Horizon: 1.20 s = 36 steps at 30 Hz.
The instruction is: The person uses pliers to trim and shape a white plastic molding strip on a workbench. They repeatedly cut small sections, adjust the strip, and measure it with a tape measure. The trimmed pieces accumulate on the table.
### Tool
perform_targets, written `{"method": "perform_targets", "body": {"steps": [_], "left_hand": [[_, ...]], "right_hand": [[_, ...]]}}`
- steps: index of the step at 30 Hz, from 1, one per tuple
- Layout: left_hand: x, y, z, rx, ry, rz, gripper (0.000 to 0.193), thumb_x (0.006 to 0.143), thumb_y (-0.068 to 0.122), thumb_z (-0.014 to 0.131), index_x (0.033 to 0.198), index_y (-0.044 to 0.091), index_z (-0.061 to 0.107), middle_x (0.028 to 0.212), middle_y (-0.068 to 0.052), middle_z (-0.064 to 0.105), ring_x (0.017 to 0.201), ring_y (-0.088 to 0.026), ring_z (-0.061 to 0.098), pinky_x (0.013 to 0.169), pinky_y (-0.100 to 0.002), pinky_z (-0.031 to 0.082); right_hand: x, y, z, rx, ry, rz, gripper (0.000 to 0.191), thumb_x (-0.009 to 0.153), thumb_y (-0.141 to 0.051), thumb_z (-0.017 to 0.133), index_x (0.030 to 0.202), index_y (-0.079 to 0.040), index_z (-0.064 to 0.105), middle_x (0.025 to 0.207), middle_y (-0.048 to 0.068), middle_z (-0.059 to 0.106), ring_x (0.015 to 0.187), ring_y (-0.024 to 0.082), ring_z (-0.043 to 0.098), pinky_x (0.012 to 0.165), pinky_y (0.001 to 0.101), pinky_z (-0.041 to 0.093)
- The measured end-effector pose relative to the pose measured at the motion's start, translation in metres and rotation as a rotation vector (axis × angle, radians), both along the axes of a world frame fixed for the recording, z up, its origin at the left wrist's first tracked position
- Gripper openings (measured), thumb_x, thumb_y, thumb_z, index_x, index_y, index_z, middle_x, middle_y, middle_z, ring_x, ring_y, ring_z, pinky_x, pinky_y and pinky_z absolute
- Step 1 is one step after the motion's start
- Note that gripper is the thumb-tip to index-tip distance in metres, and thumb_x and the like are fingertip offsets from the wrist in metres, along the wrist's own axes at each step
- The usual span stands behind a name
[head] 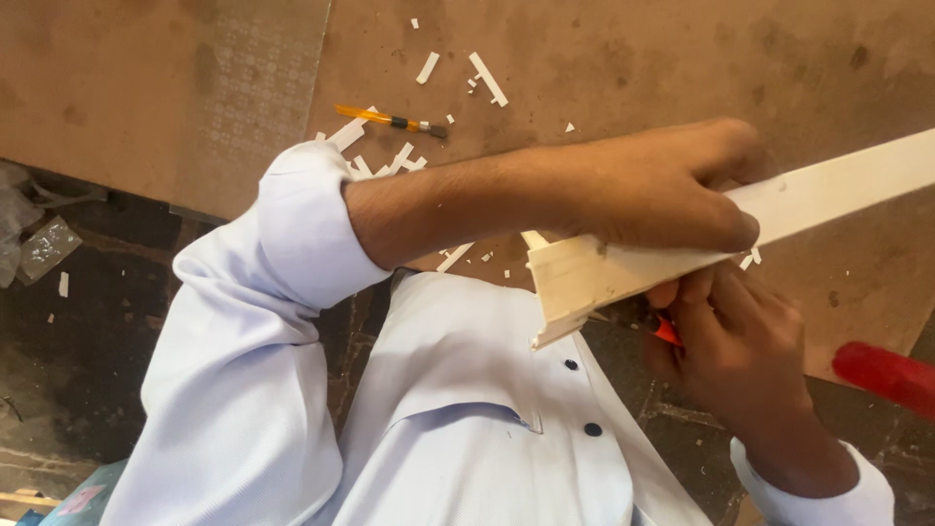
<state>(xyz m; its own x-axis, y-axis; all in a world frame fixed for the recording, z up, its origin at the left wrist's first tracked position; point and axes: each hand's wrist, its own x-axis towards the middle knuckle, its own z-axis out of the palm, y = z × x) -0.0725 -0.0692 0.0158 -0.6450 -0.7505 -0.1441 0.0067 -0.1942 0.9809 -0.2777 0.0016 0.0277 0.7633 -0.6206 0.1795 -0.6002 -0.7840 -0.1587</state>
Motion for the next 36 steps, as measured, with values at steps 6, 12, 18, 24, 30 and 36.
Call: {"method": "perform_targets", "body": {"steps": [6, 12, 18, 24, 30, 36], "left_hand": [[-0.016, -0.009, -0.006, -0.240, -0.071, 0.011, 0.051, 0.088, 0.029, 0.066, 0.130, 0.000, 0.057, 0.121, -0.014, 0.065, 0.109, -0.021, 0.071, 0.088, -0.032, 0.059], [-0.021, -0.003, 0.003, -0.267, -0.189, -0.083, 0.061, 0.088, 0.030, 0.072, 0.137, 0.003, 0.047, 0.119, -0.011, 0.064, 0.094, -0.023, 0.075, 0.077, -0.034, 0.061], [-0.020, -0.009, -0.003, -0.937, -0.165, 0.136, 0.045, 0.084, 0.028, 0.085, 0.104, -0.001, 0.057, 0.103, -0.015, 0.066, 0.095, -0.037, 0.068, 0.073, -0.043, 0.055], [-0.029, -0.007, -0.012, -0.958, -0.230, 0.105, 0.035, 0.082, 0.025, 0.077, 0.100, 0.000, 0.061, 0.104, -0.016, 0.066, 0.091, -0.038, 0.068, 0.072, -0.046, 0.055], [-0.019, 0.001, -0.017, -0.825, -0.246, 0.084, 0.042, 0.091, 0.040, 0.068, 0.095, -0.001, 0.064, 0.102, -0.017, 0.067, 0.091, -0.038, 0.069, 0.076, -0.046, 0.056], [-0.015, 0.007, -0.010, -0.861, -0.256, 0.119, 0.039, 0.090, 0.038, 0.068, 0.096, 0.000, 0.065, 0.104, -0.016, 0.068, 0.092, -0.038, 0.069, 0.075, -0.047, 0.056]], "right_hand": [[0.001, 0.000, 0.011, -0.107, 0.070, 0.005, 0.052, 0.087, -0.034, 0.073, 0.110, 0.012, 0.064, 0.075, 0.011, 0.058, 0.064, 0.026, 0.067, 0.056, 0.0381, 0.054], [-0.011, 0.008, 0.008, -0.194, 0.138, 0.008, 0.039, 0.098, -0.034, 0.067, 0.114, 0.003, 0.067, 0.085, 0.011, 0.063, 0.075, 0.026, 0.070, 0.067, 0.0371, 0.057], [-0.014, 0.012, 0.013, -0.264, 0.197, -0.001, 0.026, 0.089, -0.024, 0.067, 0.106, -0.006, 0.075, 0.093, 0.008, 0.067, 0.077, 0.025, 0.069, 0.070, 0.0389, 0.057], [0.003, 0.012, 0.014, -0.232, 0.127, 0.037, 0.023, 0.085, -0.021, 0.076, 0.098, -0.003, 0.072, 0.093, 0.012, 0.067, 0.074, 0.026, 0.068, 0.063, 0.0360, 0.055], [0.008, 0.014, 0.016, -0.271, 0.154, 0.030, 0.027, 0.078, -0.015, 0.077, 0.102, -0.004, 0.075, 0.088, 0.010, 0.066, 0.068, 0.027, 0.065, 0.062, 0.0372, 0.054], [0.014, 0.013, 0.018, -0.228, 0.159, 0.032, 0.024, 0.078, -0.015, 0.080, 0.098, -0.003, 0.075, 0.075, 0.008, 0.063, 0.061, 0.025, 0.064, 0.058, 0.0380, 0.052]]}}
